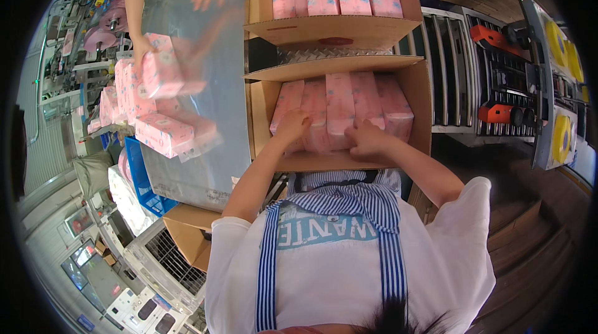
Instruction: The person packs pink-wrapped items into cardboard boxes on a metal workbench. They arrange the items in rows, add bubble wrap for cushioning, and close the boxes. Another person assists by taping the boxes shut.
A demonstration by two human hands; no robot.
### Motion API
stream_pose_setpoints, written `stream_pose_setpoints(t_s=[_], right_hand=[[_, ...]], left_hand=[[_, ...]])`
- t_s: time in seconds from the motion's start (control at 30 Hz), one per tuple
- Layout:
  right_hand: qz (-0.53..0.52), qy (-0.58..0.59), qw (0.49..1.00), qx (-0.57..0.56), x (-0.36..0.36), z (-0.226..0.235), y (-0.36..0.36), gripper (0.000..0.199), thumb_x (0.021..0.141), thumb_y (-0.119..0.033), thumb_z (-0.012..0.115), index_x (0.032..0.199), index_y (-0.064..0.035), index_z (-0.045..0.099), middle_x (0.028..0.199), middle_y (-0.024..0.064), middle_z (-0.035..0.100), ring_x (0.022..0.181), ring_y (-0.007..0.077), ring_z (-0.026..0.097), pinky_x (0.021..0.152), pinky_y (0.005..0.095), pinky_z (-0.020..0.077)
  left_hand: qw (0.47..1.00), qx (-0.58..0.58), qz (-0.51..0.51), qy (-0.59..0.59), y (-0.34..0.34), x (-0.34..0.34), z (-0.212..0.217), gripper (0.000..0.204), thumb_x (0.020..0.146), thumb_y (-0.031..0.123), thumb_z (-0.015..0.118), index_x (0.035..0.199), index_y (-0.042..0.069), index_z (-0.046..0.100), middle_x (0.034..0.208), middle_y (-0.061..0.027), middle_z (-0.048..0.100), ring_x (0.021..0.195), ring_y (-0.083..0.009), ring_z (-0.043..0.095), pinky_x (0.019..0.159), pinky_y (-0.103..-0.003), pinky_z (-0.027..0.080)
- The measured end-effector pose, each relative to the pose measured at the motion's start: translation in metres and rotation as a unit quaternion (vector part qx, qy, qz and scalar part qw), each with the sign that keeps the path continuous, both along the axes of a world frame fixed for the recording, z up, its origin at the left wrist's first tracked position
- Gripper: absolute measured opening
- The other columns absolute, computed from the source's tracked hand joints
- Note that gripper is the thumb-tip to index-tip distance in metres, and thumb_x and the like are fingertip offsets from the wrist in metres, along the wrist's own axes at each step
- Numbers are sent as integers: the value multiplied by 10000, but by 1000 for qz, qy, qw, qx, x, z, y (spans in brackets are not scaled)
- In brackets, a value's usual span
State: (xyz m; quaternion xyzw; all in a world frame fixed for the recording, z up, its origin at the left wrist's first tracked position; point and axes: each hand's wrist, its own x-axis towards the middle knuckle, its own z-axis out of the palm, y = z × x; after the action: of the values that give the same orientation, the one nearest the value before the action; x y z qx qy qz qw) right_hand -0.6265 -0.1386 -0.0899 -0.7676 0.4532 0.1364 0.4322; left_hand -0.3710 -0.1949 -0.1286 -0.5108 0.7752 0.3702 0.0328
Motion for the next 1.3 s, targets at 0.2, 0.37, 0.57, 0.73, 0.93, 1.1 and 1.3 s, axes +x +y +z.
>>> stream_pose_setpoints(t_s=[0.2,0.37,0.57,0.73,0.93,1.1,1.3], right_hand=[[-76,109,986,103,-25,-51,-30,709,720,-431,653,1314,-103,446,1376,205,327,1210,416,370,1002,482,342],[-232,302,924,31,-22,-73,38,1047,736,-704,529,1489,-153,54,1540,163,-53,1405,377,-53,1069,612,56],[-202,294,934,-2,-15,-111,96,1046,736,-669,542,1490,-148,37,1537,169,-69,1404,402,-72,1015,702,-8],[-108,296,949,-32,-17,-146,108,1017,755,-503,596,1478,-98,7,1531,178,-33,1404,394,-43,1042,662,103],[-71,118,982,-125,-39,-158,48,323,827,-129,499,1124,-4,491,1102,160,520,1013,310,498,871,416,405],[39,-70,985,-155,32,-119,17,214,765,-44,546,969,12,571,1015,198,578,924,374,550,801,426,449],[317,75,937,-123,75,-162,6,260,800,-118,557,1023,11,593,980,205,594,903,371,557,792,427,451]], left_hand=[[968,52,113,-217,28,-16,-21,810,796,679,454,1418,171,349,1469,-211,275,1377,-380,205,1038,-649,168],[957,182,60,-217,66,-7,-30,945,788,739,398,1494,229,32,1537,-178,-84,1412,-366,-104,1027,-684,-24],[946,175,-41,-271,101,1,-85,947,773,710,451,1493,233,63,1535,-136,-151,1395,-386,-161,1042,-660,-52],[939,136,-133,-287,94,-8,-103,843,801,608,493,1464,187,184,1524,-155,61,1385,-409,19,1082,-586,30],[962,0,180,207,45,32,1,348,872,317,533,1110,70,592,1039,-167,635,888,-333,617,785,-414,476],[791,-310,518,100,126,137,101,256,793,110,599,1043,58,597,940,-133,609,837,-322,587,772,-398,476],[506,-175,807,-252,356,280,64,384,704,48,589,1087,66,582,1007,-174,574,1012,-337,523,890,-398,426]])
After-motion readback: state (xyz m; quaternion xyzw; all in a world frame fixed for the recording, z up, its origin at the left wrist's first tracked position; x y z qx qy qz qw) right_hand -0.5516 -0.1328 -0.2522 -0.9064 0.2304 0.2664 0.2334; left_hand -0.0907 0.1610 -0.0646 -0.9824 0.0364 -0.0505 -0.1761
